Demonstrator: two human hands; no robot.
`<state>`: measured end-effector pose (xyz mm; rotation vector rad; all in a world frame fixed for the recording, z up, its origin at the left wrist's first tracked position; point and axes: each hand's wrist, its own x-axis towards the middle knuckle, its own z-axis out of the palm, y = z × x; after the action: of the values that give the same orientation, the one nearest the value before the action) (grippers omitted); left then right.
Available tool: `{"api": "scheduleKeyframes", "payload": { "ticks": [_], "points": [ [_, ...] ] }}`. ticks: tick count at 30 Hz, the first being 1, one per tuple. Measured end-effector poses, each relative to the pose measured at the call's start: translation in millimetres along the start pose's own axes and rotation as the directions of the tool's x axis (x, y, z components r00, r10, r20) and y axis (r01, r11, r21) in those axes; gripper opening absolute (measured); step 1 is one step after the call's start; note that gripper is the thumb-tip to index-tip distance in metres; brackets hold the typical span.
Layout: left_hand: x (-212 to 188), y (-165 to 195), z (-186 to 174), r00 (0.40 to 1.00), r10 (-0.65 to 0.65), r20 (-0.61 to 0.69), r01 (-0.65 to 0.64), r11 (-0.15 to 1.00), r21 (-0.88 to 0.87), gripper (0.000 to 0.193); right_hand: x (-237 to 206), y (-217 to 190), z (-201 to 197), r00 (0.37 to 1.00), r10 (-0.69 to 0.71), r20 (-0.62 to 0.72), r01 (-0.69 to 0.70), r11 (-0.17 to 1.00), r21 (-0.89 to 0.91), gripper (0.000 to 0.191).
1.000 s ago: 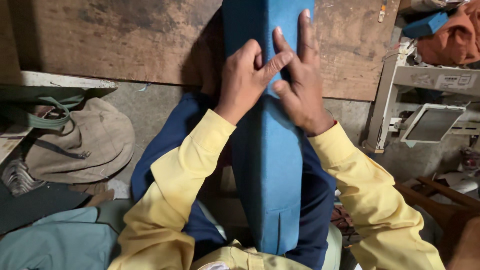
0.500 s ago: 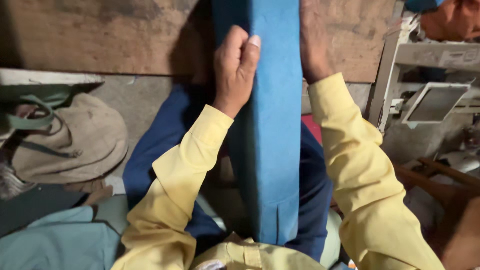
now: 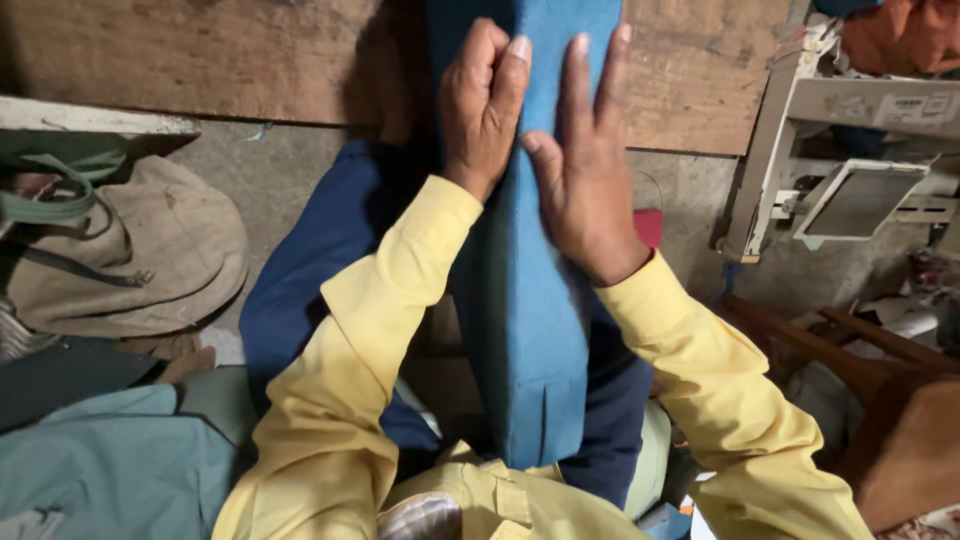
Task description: The person sits on the floor and manipulates a blue rectangular cushion. They open the zipper, inspect the edges and seams, and repeatedly smooth the fabric surface with their hands. The cushion is turned over and examined from multiple angles throughout the clip.
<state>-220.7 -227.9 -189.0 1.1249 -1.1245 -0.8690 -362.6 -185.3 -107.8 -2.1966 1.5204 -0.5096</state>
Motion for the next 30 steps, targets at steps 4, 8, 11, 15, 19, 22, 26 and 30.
{"api": "scheduleKeyframes", "payload": {
  "ticks": [4, 8, 11, 15, 19, 22, 26, 30],
  "points": [
    [3.1, 14.1, -2.3, 0.995, 0.078, -0.070, -0.074, 0.996, 0.051, 0.036, -9.7, -22.3, -8.2, 0.995, -0.093, 0.028, 0.096, 0.983, -0.158, 0.095],
    [-17.0, 45.2, -15.5, 0.999, 0.022, -0.034, -0.015, 0.982, 0.188, 0.039, -30.0, -33.7, -11.1, 0.977, -0.203, 0.066, 0.212, 0.961, -0.180, 0.100],
    [-42.3, 68.2, -28.1, 0.997, -0.063, 0.055, 0.047, 0.966, 0.254, 0.045, -53.6, -35.3, -13.4, 0.980, -0.143, 0.140, 0.165, 0.974, -0.158, 0.093],
    [-51.5, 78.4, -33.2, 0.996, -0.075, 0.054, 0.059, 0.965, 0.256, 0.041, -64.1, -24.3, -19.9, 0.996, 0.068, 0.052, -0.080, 0.950, 0.302, 0.058],
    [-54.5, 71.3, -22.7, 0.984, -0.178, 0.021, 0.173, 0.975, 0.139, 0.034, -22.3, 8.7, -6.3, 0.943, 0.275, -0.187, -0.030, 0.629, 0.776, 0.053],
    [-68.4, 61.7, -8.8, 0.965, -0.198, -0.174, 0.207, 0.978, 0.036, 0.023, 7.2, 37.7, 16.9, 0.960, 0.272, 0.068, -0.200, 0.495, 0.845, 0.057],
    [-82.8, 42.8, 3.2, 0.955, -0.218, -0.204, 0.225, 0.974, 0.014, 0.019, -3.2, 50.7, 27.9, 0.977, 0.212, -0.041, -0.150, 0.802, 0.578, 0.053],
    [-77.4, 20.6, 7.3, 0.984, -0.058, -0.169, 0.071, 0.995, 0.071, 0.018, -24.2, 20.4, 9.5, 0.956, 0.292, 0.041, -0.295, 0.944, 0.148, 0.066]
  ]
}}
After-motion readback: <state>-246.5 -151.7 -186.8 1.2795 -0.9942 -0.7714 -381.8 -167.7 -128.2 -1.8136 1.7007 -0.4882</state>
